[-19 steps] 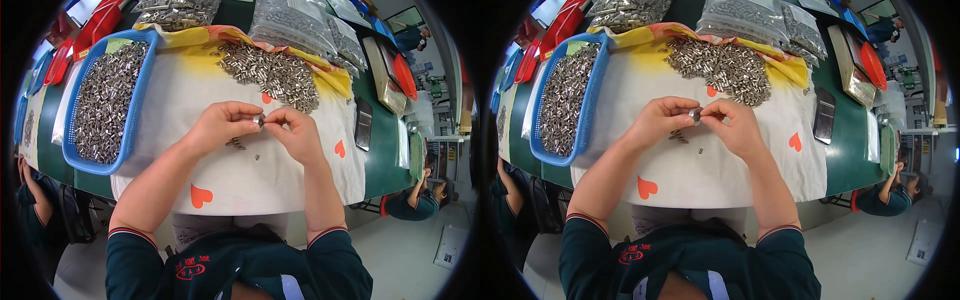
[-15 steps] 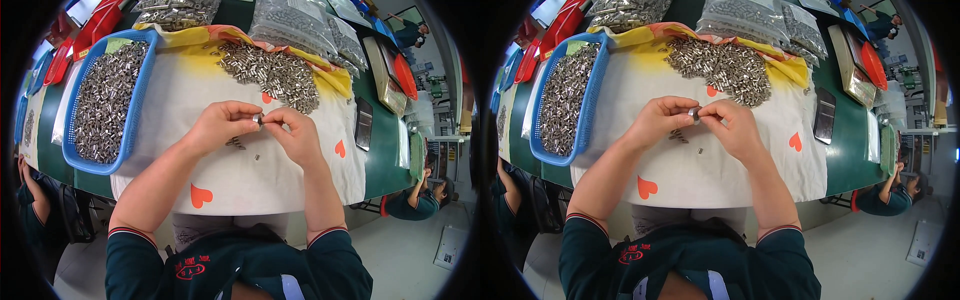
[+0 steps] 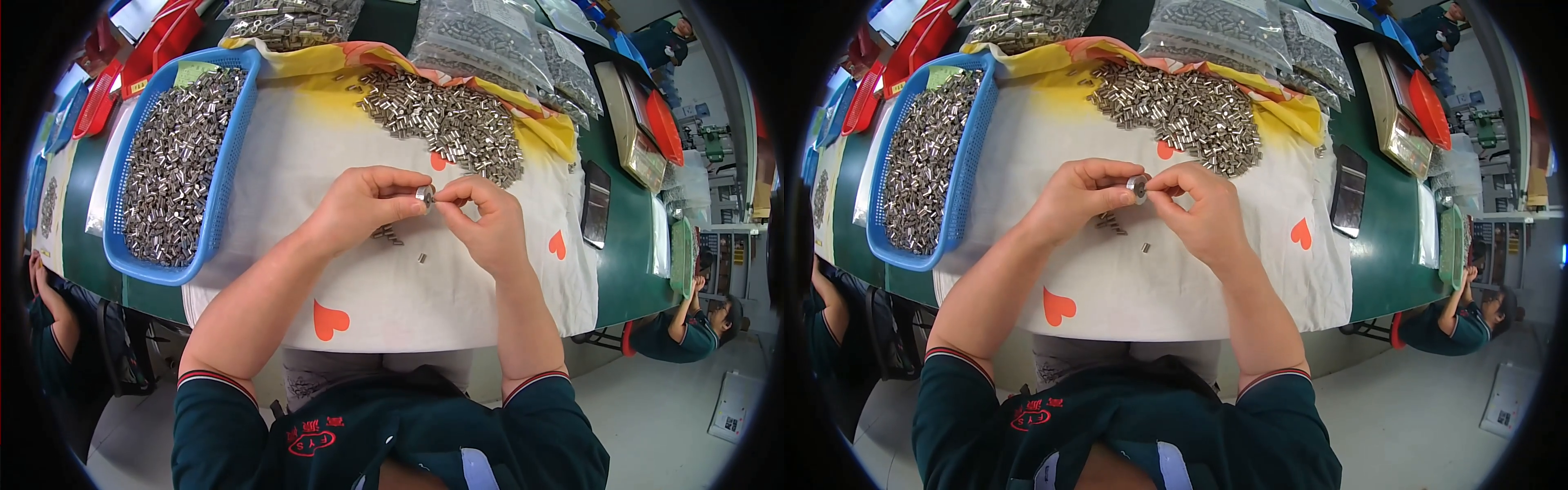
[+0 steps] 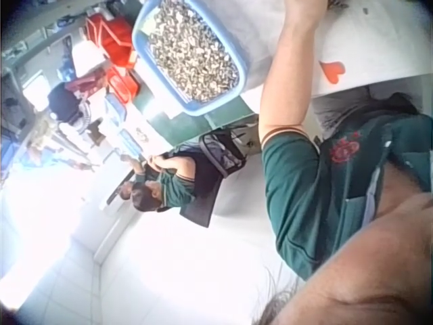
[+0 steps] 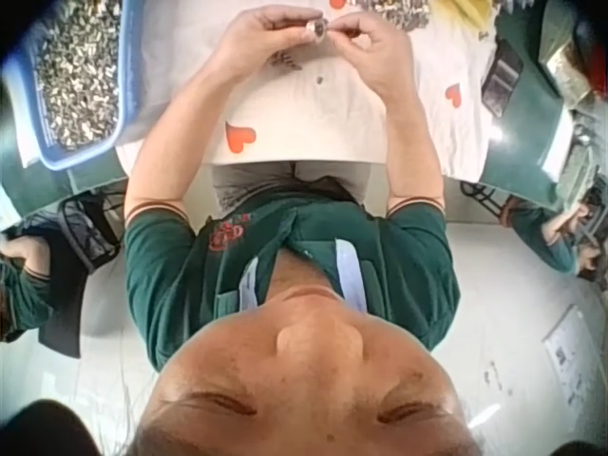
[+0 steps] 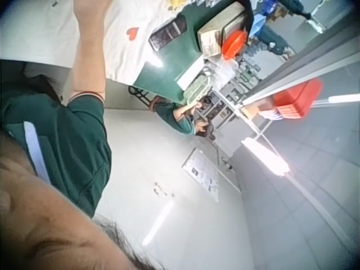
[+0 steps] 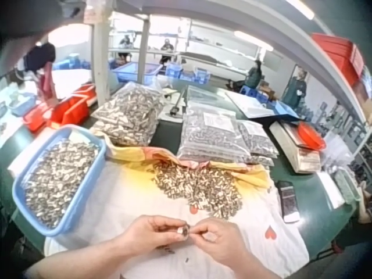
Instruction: Assembling small metal components by hand at a workbench.
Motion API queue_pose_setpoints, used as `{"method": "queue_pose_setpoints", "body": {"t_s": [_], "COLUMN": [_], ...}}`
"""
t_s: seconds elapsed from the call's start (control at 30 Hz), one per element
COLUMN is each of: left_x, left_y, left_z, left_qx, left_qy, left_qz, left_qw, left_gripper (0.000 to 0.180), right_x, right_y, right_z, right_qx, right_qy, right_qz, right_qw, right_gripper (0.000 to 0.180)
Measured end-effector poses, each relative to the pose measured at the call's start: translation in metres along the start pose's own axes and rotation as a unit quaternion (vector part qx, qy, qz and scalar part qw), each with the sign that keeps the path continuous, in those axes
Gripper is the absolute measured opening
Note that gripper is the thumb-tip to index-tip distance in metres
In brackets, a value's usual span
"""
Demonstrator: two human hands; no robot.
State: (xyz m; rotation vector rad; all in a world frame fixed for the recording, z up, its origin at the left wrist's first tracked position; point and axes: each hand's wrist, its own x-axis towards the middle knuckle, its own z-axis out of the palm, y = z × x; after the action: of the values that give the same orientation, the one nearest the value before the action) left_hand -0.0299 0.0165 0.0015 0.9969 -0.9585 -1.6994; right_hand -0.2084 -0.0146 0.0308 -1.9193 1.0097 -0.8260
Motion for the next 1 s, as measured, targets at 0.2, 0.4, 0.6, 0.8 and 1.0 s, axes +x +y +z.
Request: {"method": "queue_pose_setpoints", "body": {"t_s": [0.2, 0.4, 0.6, 0.8, 1.0], "left_x": [0.000, 0.002, 0.001, 0.000, -0.002], "left_y": [-0.003, -0.001, 0.000, -0.001, 0.004], "left_z": [-0.001, 0.003, -0.001, 0.001, 0.005], "left_qx": [0.010, 0.095, 0.068, 0.072, 0.093], "left_qy": [0.007, 0.033, 0.014, 0.000, -0.005], "left_qz": [-0.013, -0.021, -0.008, -0.040, -0.051], "left_qw": [1.000, 0.995, 0.998, 0.997, 0.994], "left_gripper": [0.030, 0.029, 0.031, 0.031, 0.029], "right_x": [-0.002, -0.003, 0.000, 0.002, 0.012], "right_y": [0.003, 0.003, -0.004, 0.001, 0.026], "right_z": [0.006, 0.010, -0.003, -0.004, -0.028], "right_qx": [-0.063, -0.179, 0.026, 0.007, -0.177], "right_qy": [0.002, 0.020, -0.040, -0.058, 0.062], "right_qz": [-0.045, -0.114, 0.090, 0.136, 0.084], "right_qw": [0.997, 0.977, 0.995, 0.989, 0.979], "right_gripper": [0.008, 0.008, 0.005, 0.011, 0.011]}}
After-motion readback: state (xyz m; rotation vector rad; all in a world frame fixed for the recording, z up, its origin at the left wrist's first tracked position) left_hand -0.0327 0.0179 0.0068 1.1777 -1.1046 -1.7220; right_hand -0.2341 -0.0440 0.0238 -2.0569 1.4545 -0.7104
